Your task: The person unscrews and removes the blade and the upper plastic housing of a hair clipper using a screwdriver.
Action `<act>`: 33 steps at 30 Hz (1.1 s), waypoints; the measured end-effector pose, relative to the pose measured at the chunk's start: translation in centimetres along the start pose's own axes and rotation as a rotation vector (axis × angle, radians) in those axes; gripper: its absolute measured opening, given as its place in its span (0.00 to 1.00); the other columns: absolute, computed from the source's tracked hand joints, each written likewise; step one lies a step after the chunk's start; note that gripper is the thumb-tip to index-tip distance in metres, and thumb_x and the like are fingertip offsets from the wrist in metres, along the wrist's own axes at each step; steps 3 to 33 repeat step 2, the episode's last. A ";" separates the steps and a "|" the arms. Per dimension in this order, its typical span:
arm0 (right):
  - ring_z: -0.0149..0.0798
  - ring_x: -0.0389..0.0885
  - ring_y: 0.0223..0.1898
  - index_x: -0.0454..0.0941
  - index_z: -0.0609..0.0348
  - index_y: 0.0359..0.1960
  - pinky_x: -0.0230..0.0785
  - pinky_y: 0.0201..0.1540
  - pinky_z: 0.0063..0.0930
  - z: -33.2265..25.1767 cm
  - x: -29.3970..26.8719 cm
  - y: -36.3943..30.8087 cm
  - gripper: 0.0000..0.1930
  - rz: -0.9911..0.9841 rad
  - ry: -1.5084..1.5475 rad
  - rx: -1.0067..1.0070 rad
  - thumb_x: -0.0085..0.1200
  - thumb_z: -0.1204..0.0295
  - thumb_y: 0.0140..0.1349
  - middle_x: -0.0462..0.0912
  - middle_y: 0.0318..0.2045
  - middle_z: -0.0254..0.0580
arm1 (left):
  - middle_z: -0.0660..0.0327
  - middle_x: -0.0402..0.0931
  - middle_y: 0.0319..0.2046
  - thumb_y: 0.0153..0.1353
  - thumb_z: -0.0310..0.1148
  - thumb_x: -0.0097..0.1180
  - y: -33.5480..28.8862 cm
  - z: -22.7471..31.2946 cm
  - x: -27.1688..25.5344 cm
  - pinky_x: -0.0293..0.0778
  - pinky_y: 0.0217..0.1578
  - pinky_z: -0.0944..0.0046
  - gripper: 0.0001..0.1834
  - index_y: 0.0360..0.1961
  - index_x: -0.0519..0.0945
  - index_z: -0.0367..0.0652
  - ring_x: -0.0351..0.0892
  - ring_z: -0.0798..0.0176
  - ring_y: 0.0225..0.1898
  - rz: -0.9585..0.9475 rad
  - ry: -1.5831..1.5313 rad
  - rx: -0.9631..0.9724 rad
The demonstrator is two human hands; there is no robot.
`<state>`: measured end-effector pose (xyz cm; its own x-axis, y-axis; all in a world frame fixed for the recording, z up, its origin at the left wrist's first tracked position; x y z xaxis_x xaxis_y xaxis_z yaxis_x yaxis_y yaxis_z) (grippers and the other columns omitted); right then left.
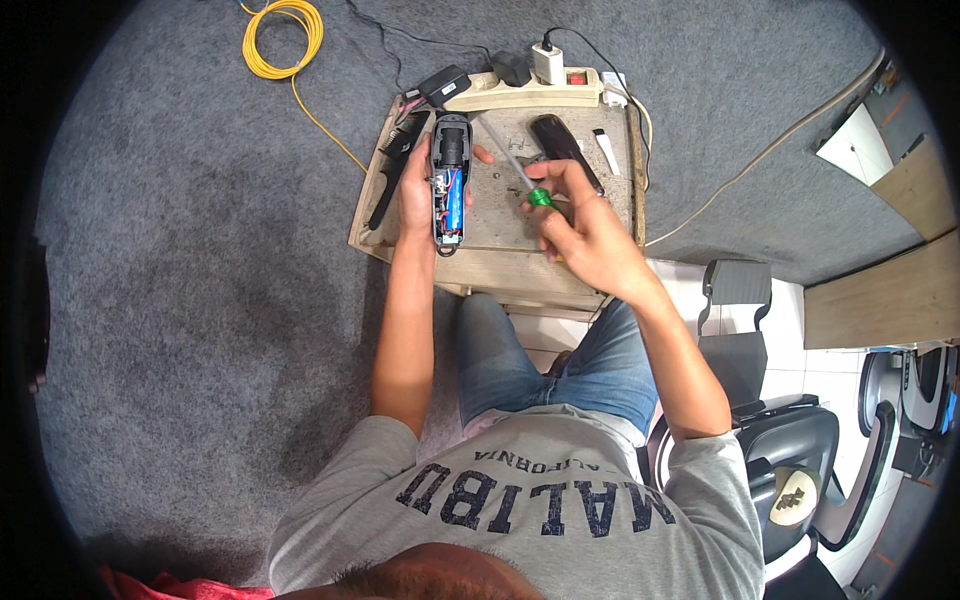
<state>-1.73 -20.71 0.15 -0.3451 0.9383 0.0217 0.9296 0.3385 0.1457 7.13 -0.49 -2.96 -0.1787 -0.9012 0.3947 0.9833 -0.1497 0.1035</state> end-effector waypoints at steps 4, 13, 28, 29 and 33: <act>0.25 0.79 0.32 0.61 0.61 0.75 0.76 0.34 0.23 1.4 0.5 0.5 0.26 -0.034 -0.038 0.018 0.50 0.78 0.77 0.80 0.49 0.42 | 0.47 0.89 0.38 0.83 0.54 0.32 0.0 -0.2 -0.3 0.78 0.15 0.74 0.28 0.52 0.79 0.43 0.75 0.76 0.17 -0.004 0.015 -0.019; 0.25 0.79 0.32 0.61 0.61 0.75 0.76 0.34 0.23 1.4 0.5 0.5 0.26 -0.034 -0.038 0.018 0.50 0.78 0.77 0.80 0.49 0.42 | 0.47 0.89 0.38 0.83 0.54 0.32 0.0 -0.2 -0.3 0.78 0.15 0.74 0.28 0.52 0.79 0.43 0.75 0.76 0.17 -0.004 0.015 -0.019; 0.25 0.79 0.32 0.61 0.61 0.75 0.76 0.34 0.23 1.4 0.5 0.5 0.26 -0.034 -0.038 0.018 0.50 0.78 0.77 0.80 0.49 0.42 | 0.47 0.89 0.38 0.83 0.54 0.32 0.0 -0.2 -0.3 0.78 0.15 0.74 0.28 0.52 0.79 0.43 0.75 0.76 0.17 -0.004 0.015 -0.019; 0.25 0.79 0.32 0.61 0.61 0.75 0.76 0.34 0.23 1.4 0.5 0.5 0.26 -0.034 -0.038 0.018 0.50 0.78 0.77 0.80 0.49 0.42 | 0.47 0.89 0.38 0.83 0.54 0.32 0.0 -0.2 -0.3 0.78 0.15 0.74 0.28 0.52 0.79 0.43 0.75 0.76 0.17 -0.004 0.015 -0.019; 0.25 0.79 0.32 0.61 0.61 0.75 0.76 0.34 0.23 1.4 0.5 0.5 0.26 -0.034 -0.038 0.018 0.50 0.78 0.77 0.80 0.49 0.42 | 0.47 0.89 0.38 0.83 0.54 0.32 0.0 -0.2 -0.3 0.78 0.15 0.74 0.28 0.52 0.79 0.43 0.75 0.76 0.17 -0.004 0.015 -0.019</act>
Point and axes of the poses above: each hand's wrist, its own y-axis towards the middle knuckle, its own x-axis out of the palm, z = x × y, the point moved 7 cm from there along y, towards the middle knuckle
